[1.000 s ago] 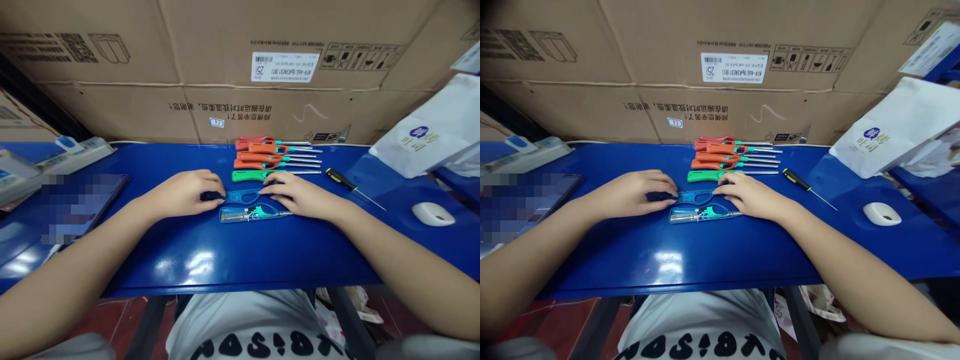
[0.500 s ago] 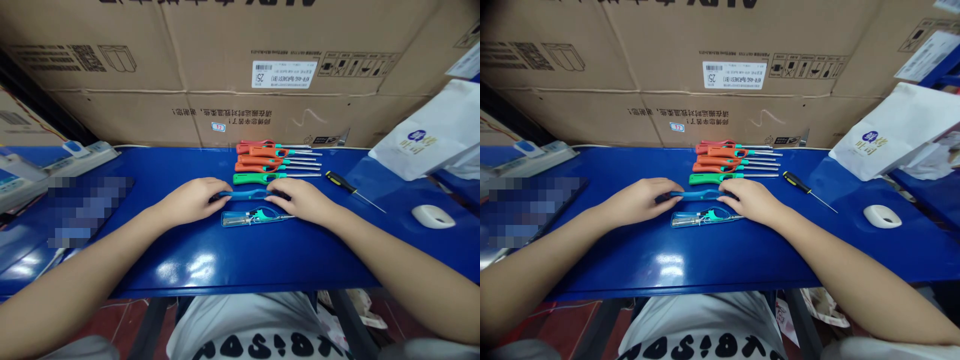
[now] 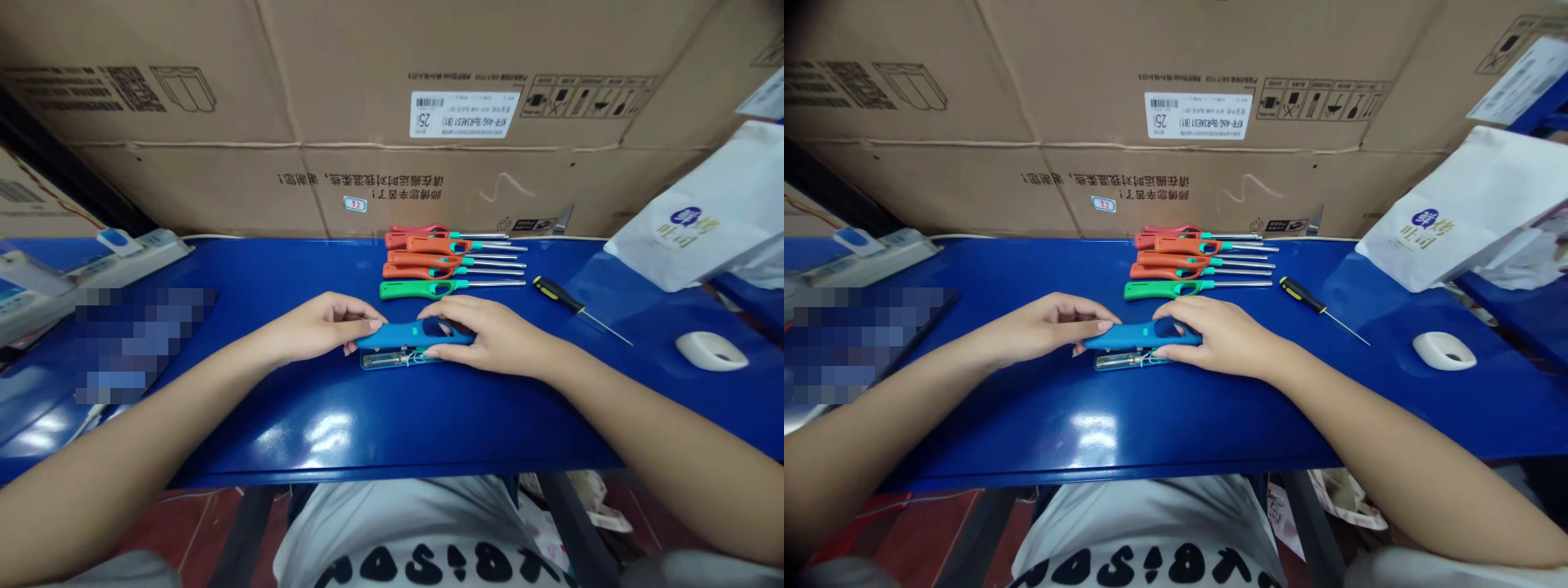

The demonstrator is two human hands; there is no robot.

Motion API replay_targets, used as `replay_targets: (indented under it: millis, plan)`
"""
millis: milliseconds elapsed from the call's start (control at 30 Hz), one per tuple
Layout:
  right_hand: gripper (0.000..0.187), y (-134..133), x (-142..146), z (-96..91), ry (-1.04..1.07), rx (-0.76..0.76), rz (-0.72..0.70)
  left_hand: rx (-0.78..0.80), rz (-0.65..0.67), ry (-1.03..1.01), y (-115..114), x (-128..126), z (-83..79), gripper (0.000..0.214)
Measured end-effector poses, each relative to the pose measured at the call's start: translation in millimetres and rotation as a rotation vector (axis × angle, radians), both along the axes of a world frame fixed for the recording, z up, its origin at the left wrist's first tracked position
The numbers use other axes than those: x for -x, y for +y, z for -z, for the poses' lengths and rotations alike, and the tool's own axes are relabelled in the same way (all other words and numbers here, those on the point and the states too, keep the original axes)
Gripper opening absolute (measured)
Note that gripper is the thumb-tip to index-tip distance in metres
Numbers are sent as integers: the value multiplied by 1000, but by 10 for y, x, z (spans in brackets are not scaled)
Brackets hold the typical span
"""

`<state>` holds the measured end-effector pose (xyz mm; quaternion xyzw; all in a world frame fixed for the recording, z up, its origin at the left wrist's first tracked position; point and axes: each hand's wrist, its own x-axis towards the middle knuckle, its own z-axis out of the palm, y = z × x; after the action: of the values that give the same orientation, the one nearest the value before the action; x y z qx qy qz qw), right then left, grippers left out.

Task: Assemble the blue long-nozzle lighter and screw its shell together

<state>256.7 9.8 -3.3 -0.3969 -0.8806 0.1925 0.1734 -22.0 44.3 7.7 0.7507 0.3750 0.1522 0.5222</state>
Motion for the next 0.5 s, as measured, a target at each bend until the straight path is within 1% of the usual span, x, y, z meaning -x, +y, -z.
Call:
replay_targets:
  millis: [67, 100, 167, 233, 267, 367, 500]
  plan:
    - [40, -13, 2, -12, 22, -4, -8, -75, 2, 3, -22, 1, -6, 34]
    - [38, -19, 5, -13, 37, -10, -18, -159, -1, -1, -38, 1, -8, 33]
    - [36, -29, 15, -8, 59, -26, -52, -390, 14, -1, -75, 2, -15, 31]
    - [33, -32, 27, 0, 62, -30, -83, -594, 84, 32, -110, 3, -22, 29]
    - [32, -31, 31, 3, 61, -27, -94, -656, 132, 61, -124, 4, -24, 29]
    - [29, -21, 37, 10, 65, -14, -122, -733, 233, 134, -148, 6, -18, 31]
    - [27, -5, 35, 32, 55, -21, -155, -761, 275, 193, -151, 4, -4, 30]
